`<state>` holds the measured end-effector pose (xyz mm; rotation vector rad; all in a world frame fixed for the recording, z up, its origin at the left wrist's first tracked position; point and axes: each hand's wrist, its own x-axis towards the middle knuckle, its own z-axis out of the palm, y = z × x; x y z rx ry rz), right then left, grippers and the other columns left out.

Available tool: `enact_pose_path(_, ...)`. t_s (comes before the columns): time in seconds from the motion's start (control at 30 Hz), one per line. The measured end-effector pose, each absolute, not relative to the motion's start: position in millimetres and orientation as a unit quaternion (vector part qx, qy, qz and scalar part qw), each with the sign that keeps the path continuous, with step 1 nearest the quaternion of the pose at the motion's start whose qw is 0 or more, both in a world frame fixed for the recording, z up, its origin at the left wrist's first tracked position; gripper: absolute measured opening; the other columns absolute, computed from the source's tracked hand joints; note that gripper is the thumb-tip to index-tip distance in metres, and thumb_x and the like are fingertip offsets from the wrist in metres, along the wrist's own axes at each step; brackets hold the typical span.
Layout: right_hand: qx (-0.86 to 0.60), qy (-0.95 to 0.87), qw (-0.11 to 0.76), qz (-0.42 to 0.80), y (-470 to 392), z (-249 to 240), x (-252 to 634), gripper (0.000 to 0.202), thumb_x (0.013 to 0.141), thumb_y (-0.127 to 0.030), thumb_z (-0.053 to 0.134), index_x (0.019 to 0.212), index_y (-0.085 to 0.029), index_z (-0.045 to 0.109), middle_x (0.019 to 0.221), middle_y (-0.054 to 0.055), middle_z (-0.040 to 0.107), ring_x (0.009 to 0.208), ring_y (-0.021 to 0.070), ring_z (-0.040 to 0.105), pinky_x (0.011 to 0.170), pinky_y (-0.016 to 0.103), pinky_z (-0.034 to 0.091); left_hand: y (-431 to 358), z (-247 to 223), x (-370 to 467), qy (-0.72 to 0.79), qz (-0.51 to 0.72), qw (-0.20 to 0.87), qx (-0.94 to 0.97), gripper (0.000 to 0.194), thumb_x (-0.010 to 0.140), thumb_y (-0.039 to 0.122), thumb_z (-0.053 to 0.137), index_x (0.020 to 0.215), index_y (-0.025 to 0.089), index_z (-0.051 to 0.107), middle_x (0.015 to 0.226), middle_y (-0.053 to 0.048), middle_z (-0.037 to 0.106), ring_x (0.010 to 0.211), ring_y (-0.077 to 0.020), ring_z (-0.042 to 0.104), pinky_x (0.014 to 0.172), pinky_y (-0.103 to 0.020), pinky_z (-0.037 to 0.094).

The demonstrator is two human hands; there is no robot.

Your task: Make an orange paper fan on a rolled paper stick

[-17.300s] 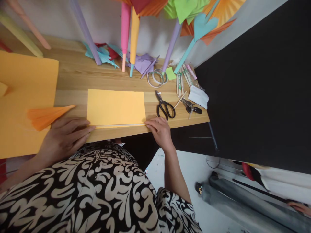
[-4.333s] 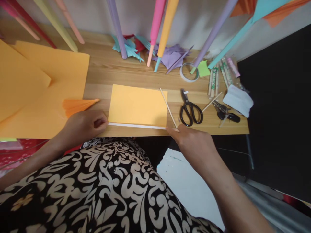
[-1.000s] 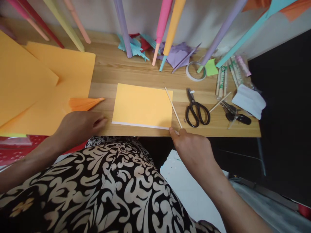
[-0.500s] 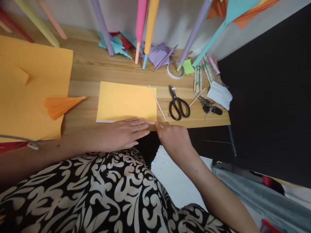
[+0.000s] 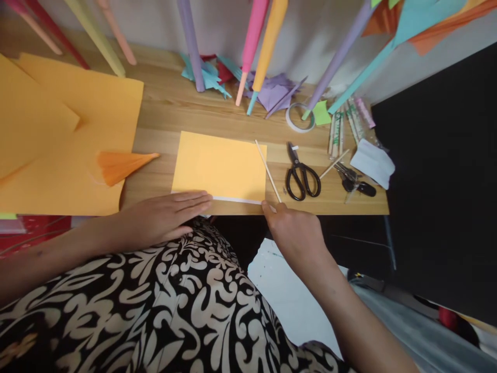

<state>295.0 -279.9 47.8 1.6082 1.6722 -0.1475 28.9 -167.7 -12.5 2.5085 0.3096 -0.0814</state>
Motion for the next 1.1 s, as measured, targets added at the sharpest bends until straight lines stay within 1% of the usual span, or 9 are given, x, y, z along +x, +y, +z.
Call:
enact_pose_path(0.17,0.636,0.660,0.397,-0.058,-280,49,293,0.052,0.096,-0.010,0.042,0.146,-0.026,0.050,0.100,0.009,0.073,0.071,0.0206,0.073,0.046,0.029,0.021,-160,-10,-16,0.176,-0.025,0.328,0.928,0.052,0.103,0.037,0.040,0.150,0.015,0.043,0.159,-0.012,0.040,0.147,-0.0233,0.039,0.122,-0.041,0.032)
enact_pose_path(0.3,0.638,0.660,0.392,-0.058,-279,50,296,0.051,0.097,-0.012,0.042,0.145,-0.028,0.050,0.098,0.008,0.074,0.072,0.0202,0.073,0.046,0.030,0.020,-158,-11,-32,0.184,0.074,0.326,0.924,0.044,0.100,0.036,0.049,0.142,0.023,0.053,0.146,-0.007,0.057,0.136,-0.0240,0.052,0.116,-0.041,0.040)
enact_pose_path(0.4,0.646,0.667,0.368,-0.054,-282,49,302,0.053,0.097,-0.015,0.044,0.147,-0.032,0.045,0.095,0.006,0.075,0.072,0.0207,0.073,0.048,0.030,0.021,-159,-4,-15,0.169,0.136,0.355,0.909,0.035,0.101,0.030,0.046,0.133,0.027,0.060,0.134,-0.003,0.066,0.123,-0.0205,0.061,0.108,-0.035,0.046)
enact_pose_path(0.53,0.680,0.661,0.313,-0.045,-286,50,306,0.056,0.098,-0.022,0.047,0.152,-0.030,0.036,0.089,0.005,0.077,0.072,0.0206,0.072,0.050,0.029,0.024,-157,11,41,0.094,0.143,0.382,0.908,0.033,0.104,0.031,0.042,0.124,0.025,0.067,0.121,-0.004,0.073,0.114,-0.0201,0.064,0.100,-0.033,0.048)
enact_pose_path(0.67,0.710,0.642,0.288,-0.034,-289,52,302,0.060,0.100,-0.031,0.047,0.157,-0.024,0.029,0.092,0.007,0.078,0.070,0.0204,0.071,0.051,0.028,0.027,-154,15,102,0.051,0.093,0.370,0.923,0.029,0.101,0.026,0.046,0.109,0.021,0.073,0.105,-0.006,0.075,0.099,-0.0220,0.066,0.088,-0.035,0.048)
enact_pose_path(0.77,0.724,0.636,0.264,-0.031,-292,53,300,0.063,0.101,-0.034,0.044,0.159,-0.023,0.022,0.097,0.008,0.078,0.074,0.0208,0.072,0.052,0.027,0.028,-155,7,138,0.032,0.072,0.336,0.939,0.022,0.098,0.020,0.051,0.102,0.017,0.072,0.098,-0.007,0.074,0.096,-0.0229,0.063,0.084,-0.034,0.045)
enact_pose_path(0.97,0.733,0.645,0.213,-0.041,-301,50,300,0.066,0.100,-0.031,0.046,0.160,-0.023,0.019,0.101,0.008,0.078,0.077,0.0202,0.072,0.053,0.026,0.030,-157,-18,177,0.029,0.113,0.271,0.955,0.019,0.094,0.022,0.055,0.097,0.013,0.072,0.099,-0.011,0.069,0.095,-0.0230,0.059,0.079,-0.032,0.041)
enact_pose_path(1.03,0.739,0.646,0.187,-0.044,-304,50,300,0.066,0.100,-0.030,0.047,0.160,-0.022,0.020,0.099,0.008,0.078,0.076,0.0200,0.072,0.054,0.026,0.030,-157,-17,179,0.036,0.106,0.300,0.947,0.017,0.092,0.022,0.059,0.091,0.014,0.073,0.095,-0.010,0.069,0.091,-0.0218,0.059,0.077,-0.031,0.041)
enact_pose_path(1.1,0.749,0.643,0.152,-0.052,-307,49,301,0.066,0.099,-0.030,0.048,0.159,-0.021,0.022,0.097,0.007,0.078,0.074,0.0199,0.071,0.054,0.025,0.032,-158,-11,174,0.071,0.108,0.375,0.918,0.019,0.092,0.025,0.059,0.084,0.014,0.073,0.087,-0.007,0.068,0.083,-0.0186,0.060,0.072,-0.029,0.040)
